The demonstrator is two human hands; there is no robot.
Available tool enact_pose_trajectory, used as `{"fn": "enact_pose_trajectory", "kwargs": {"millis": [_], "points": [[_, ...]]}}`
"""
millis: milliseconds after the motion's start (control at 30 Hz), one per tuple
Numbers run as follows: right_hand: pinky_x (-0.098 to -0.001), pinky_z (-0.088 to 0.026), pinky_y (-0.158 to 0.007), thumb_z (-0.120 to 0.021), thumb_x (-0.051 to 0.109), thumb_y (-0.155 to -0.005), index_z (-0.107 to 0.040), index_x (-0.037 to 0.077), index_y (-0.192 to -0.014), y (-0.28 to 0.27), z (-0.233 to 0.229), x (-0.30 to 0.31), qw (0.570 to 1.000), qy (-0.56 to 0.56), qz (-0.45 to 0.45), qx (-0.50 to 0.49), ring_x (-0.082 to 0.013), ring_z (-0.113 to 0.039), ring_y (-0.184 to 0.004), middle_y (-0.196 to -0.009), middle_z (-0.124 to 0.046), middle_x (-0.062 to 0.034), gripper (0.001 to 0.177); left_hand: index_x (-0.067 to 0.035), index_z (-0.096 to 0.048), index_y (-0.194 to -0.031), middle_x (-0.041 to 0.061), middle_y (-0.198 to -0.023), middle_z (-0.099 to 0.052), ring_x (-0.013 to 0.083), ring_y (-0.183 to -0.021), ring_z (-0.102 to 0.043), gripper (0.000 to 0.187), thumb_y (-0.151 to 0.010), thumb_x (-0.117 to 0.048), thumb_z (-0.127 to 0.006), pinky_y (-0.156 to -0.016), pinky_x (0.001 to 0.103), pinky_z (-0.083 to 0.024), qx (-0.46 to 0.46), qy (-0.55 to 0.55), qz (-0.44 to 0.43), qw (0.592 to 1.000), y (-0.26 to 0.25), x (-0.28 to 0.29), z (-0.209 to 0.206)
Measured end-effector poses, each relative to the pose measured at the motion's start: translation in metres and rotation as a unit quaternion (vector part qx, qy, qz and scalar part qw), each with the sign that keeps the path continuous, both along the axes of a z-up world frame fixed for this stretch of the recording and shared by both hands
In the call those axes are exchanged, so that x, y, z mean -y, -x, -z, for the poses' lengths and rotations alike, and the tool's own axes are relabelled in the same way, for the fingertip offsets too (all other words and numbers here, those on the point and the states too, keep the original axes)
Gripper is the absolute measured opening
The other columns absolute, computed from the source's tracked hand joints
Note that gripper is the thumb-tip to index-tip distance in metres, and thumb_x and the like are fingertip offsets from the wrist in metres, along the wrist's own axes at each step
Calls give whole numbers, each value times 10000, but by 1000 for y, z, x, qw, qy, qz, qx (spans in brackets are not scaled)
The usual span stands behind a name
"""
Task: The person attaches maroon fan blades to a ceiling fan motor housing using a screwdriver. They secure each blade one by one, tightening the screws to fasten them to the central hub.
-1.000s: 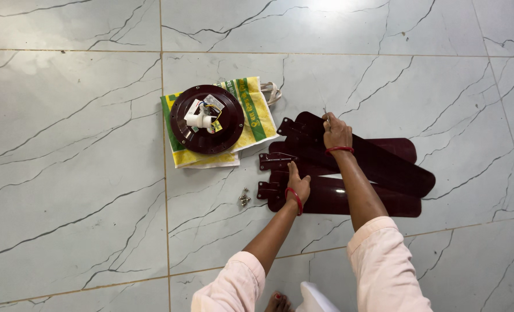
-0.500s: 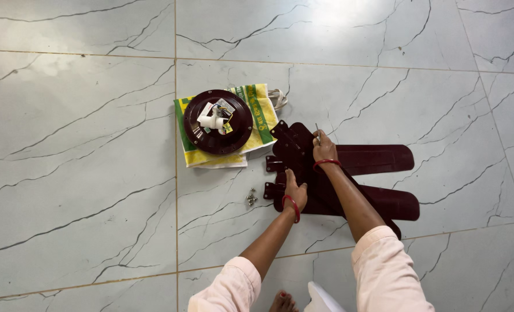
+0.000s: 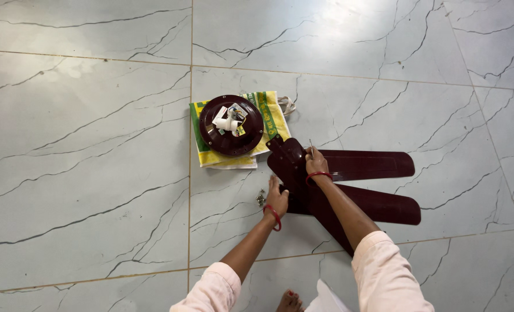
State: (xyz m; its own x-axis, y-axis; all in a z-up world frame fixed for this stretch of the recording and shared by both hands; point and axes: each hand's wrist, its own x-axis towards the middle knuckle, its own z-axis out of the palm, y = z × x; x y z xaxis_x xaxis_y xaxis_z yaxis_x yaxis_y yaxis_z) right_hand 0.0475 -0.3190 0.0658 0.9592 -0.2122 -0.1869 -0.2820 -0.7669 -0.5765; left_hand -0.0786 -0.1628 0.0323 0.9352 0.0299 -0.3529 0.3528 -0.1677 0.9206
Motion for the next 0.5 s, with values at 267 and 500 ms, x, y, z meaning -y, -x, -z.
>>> {"fn": "enact_pose_trajectory", "kwargs": {"millis": [267, 500], "points": [[-467, -520, -898, -574, 202, -981, -639, 110, -1187, 5, 14, -28, 1000, -19, -5, -5, -384, -690, -1044, -1080, -725, -203, 234, 61, -50, -1606, 263, -1711, -10, 400, -1578, -28, 827, -921, -31, -504, -1280, 471, -120, 136, -81, -103, 982, -48, -75, -7], [-486, -506, -900, -577, 204, -964, -645, 116, -1185, 8, 12, -57, 1000, -9, -16, -25, -401, -671, -1076, -1101, -716, -206, 247, 67, -103, -1597, 229, -1694, -65, 389, -1582, -99, 784, -939, -58, -510, -1259, 535, -156, 104, -251, -65, 960, -34, -103, -33]]}}
